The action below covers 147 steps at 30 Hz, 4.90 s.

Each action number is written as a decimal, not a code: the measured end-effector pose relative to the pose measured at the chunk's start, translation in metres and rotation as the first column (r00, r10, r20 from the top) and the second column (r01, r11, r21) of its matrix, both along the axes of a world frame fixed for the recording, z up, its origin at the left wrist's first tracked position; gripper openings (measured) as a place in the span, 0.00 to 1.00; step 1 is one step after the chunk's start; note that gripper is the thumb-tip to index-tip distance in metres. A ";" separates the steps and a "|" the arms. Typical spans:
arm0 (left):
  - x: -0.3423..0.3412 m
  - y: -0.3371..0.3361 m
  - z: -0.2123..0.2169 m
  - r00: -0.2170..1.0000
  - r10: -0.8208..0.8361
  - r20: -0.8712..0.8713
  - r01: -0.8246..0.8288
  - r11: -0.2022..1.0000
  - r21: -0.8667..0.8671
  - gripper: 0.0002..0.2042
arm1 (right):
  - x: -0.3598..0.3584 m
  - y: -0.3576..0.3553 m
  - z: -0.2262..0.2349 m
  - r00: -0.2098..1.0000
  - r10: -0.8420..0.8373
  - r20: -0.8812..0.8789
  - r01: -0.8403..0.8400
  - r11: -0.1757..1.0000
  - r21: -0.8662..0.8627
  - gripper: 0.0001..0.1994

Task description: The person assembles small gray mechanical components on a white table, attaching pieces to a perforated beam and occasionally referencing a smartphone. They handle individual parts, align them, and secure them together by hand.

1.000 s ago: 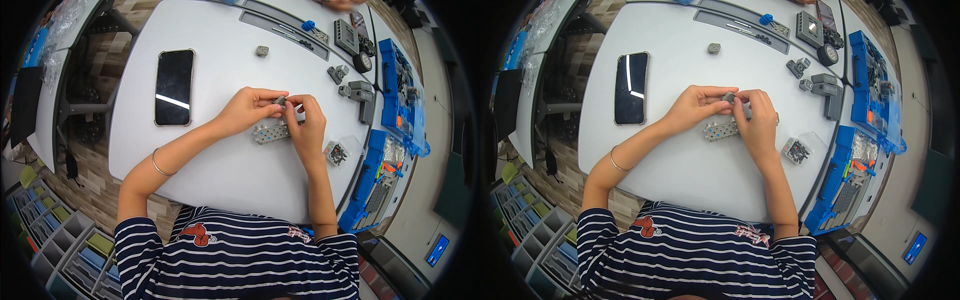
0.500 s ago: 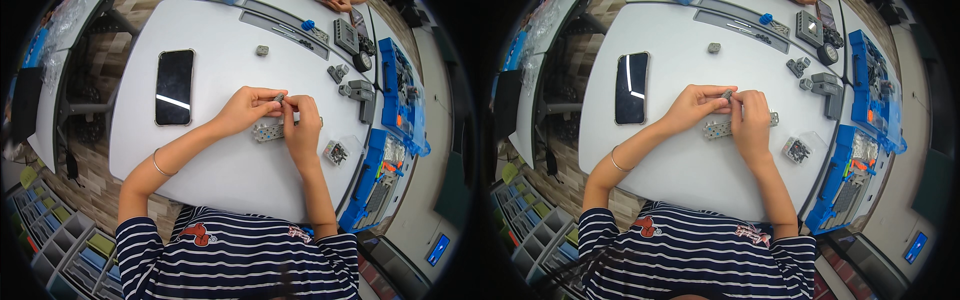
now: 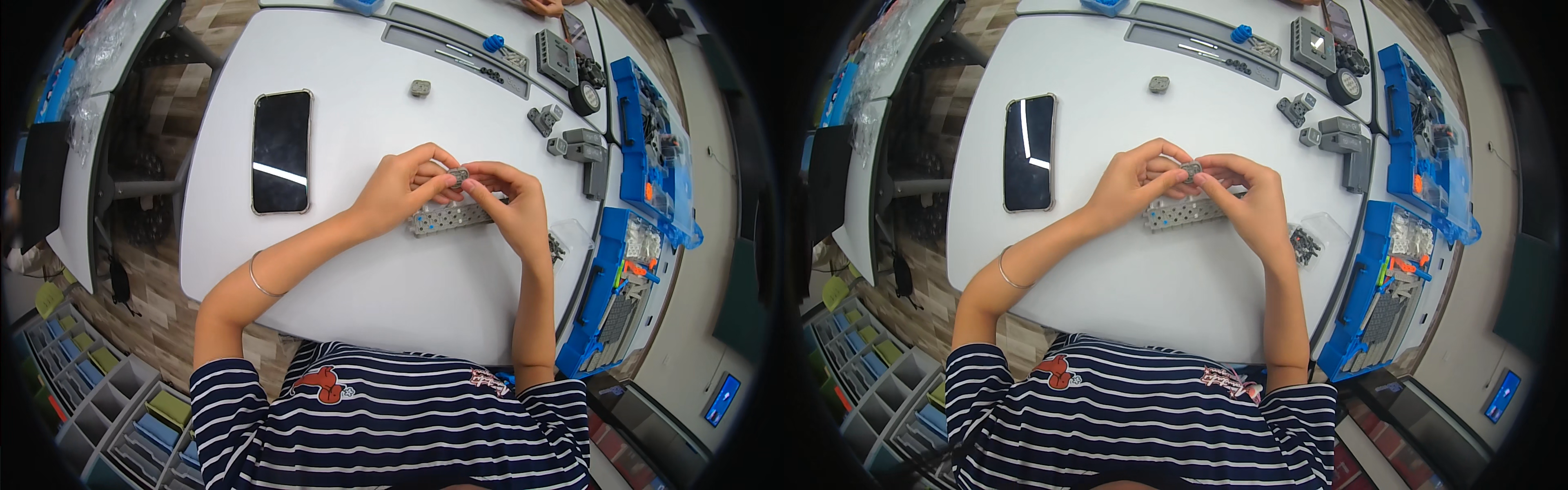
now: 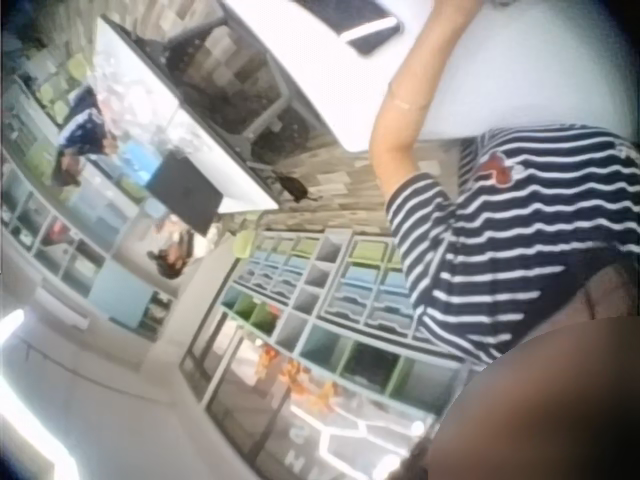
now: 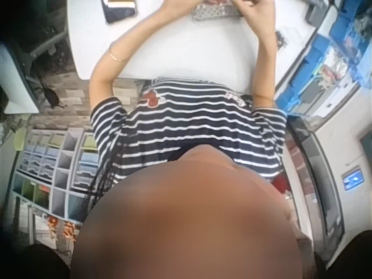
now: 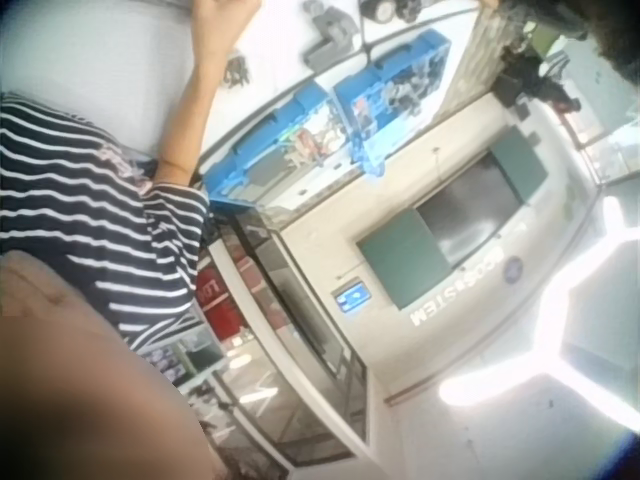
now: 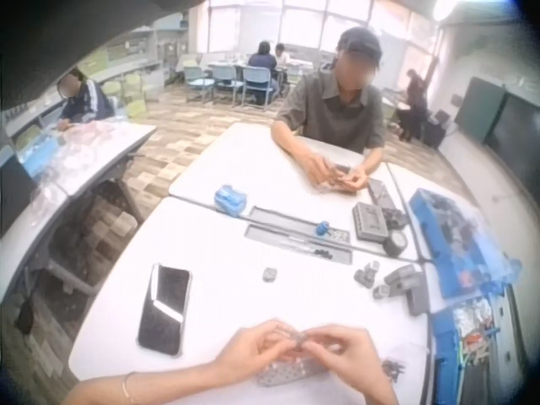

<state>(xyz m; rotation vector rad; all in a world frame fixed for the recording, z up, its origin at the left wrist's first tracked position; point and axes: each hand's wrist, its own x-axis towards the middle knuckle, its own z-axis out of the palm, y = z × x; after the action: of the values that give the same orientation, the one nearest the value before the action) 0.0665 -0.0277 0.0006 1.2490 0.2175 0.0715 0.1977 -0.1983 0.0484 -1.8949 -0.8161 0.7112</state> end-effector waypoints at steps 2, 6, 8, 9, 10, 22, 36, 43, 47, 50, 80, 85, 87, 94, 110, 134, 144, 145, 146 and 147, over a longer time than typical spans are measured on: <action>0.000 -0.001 -0.001 1.000 0.014 0.018 -0.013 1.000 -0.023 0.11 | -0.003 0.002 0.000 0.997 -0.009 0.071 0.008 1.000 0.003 0.10; -0.001 0.000 -0.002 1.000 0.021 0.019 -0.020 1.000 -0.024 0.11 | -0.014 0.008 -0.001 0.986 -0.032 0.165 0.029 0.999 0.020 0.08; -0.001 0.000 -0.003 0.999 0.034 0.032 -0.034 0.999 -0.014 0.11 | -0.018 0.010 -0.001 0.986 -0.055 0.155 0.053 0.998 0.017 0.07; -0.002 0.000 -0.003 0.999 0.030 0.030 -0.030 0.999 -0.017 0.11 | -0.019 0.012 -0.002 0.987 -0.063 0.147 0.061 0.998 0.018 0.06; -0.002 0.000 -0.003 0.999 0.033 0.027 -0.033 0.999 -0.019 0.11 | -0.020 0.012 -0.003 0.988 -0.067 0.141 0.063 0.997 0.033 0.06; -0.026 0.005 0.030 0.979 0.141 0.146 -0.190 0.885 0.424 0.16 | -0.012 0.012 -0.020 0.964 -0.028 0.263 -0.022 0.982 0.188 0.07; -0.164 0.032 0.012 0.798 0.529 0.290 -0.332 -0.017 0.943 0.28 | -0.027 0.014 -0.034 0.830 -0.126 0.544 -0.018 0.968 0.252 0.08; -0.140 0.024 0.011 0.695 0.697 0.179 -0.295 0.048 0.954 0.47 | -0.019 0.015 -0.030 0.879 0.017 0.476 -0.053 0.997 0.061 0.08; -0.128 0.028 0.017 0.655 0.755 -0.028 -0.225 0.230 0.947 0.57 | -0.016 0.018 -0.031 0.884 0.015 0.468 -0.048 0.997 0.058 0.08; -0.125 0.036 0.027 0.629 0.761 -0.156 -0.175 0.335 0.926 0.64 | -0.020 0.022 -0.022 0.873 0.034 0.487 -0.042 0.999 0.004 0.09; -0.130 0.034 0.005 0.744 0.619 0.253 -0.585 0.420 0.694 0.64 | -0.130 0.119 -0.060 0.695 0.447 -0.563 -0.113 0.841 0.529 0.31; -0.130 0.033 0.007 0.756 0.596 0.269 -0.563 0.384 0.732 0.66 | -0.127 0.119 -0.056 0.696 0.438 -0.569 -0.123 0.853 0.507 0.32; -0.130 0.033 0.007 0.769 0.584 0.260 -0.542 0.382 0.748 0.66 | -0.127 0.119 -0.055 0.697 0.426 -0.577 -0.105 0.857 0.505 0.31; -0.130 0.034 0.005 0.781 0.558 0.281 -0.529 0.350 0.773 0.69 | -0.130 0.122 -0.057 0.712 0.414 -0.567 -0.055 0.839 0.542 0.30; -0.140 0.045 0.021 0.683 0.698 0.217 -0.725 0.683 0.087 0.26 | -0.129 0.118 -0.045 0.687 0.373 -0.624 -0.066 0.887 0.457 0.21; -0.169 0.048 0.033 0.631 0.767 -0.117 -0.376 0.434 0.819 0.32 | -0.156 0.104 -0.059 0.970 0.180 0.160 -0.231 0.884 0.405 0.19; -0.156 -0.029 0.242 0.764 -0.202 0.613 0.398 0.895 -0.202 0.33 | -0.155 0.104 -0.057 0.965 0.197 0.171 -0.252 0.873 0.417 0.14; -0.150 -0.034 0.249 0.704 -0.261 0.661 0.497 0.845 -0.196 0.31 | -0.155 0.104 -0.057 0.965 0.200 0.170 -0.255 0.870 0.423 0.14; -0.146 -0.037 0.256 0.688 -0.284 0.667 0.535 0.820 -0.203 0.29 | -0.154 0.105 -0.057 0.965 0.202 0.168 -0.257 0.862 0.437 0.13; -0.143 -0.039 0.261 0.682 -0.300 0.667 0.557 0.804 -0.208 0.27 | -0.154 0.104 -0.057 0.966 0.208 0.153 -0.255 0.860 0.443 0.13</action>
<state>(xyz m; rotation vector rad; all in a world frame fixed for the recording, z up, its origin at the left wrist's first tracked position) -0.0765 -0.0664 0.2621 0.7789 -0.6230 0.0056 0.0436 -0.0946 -0.0086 -1.4230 -1.1787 0.5085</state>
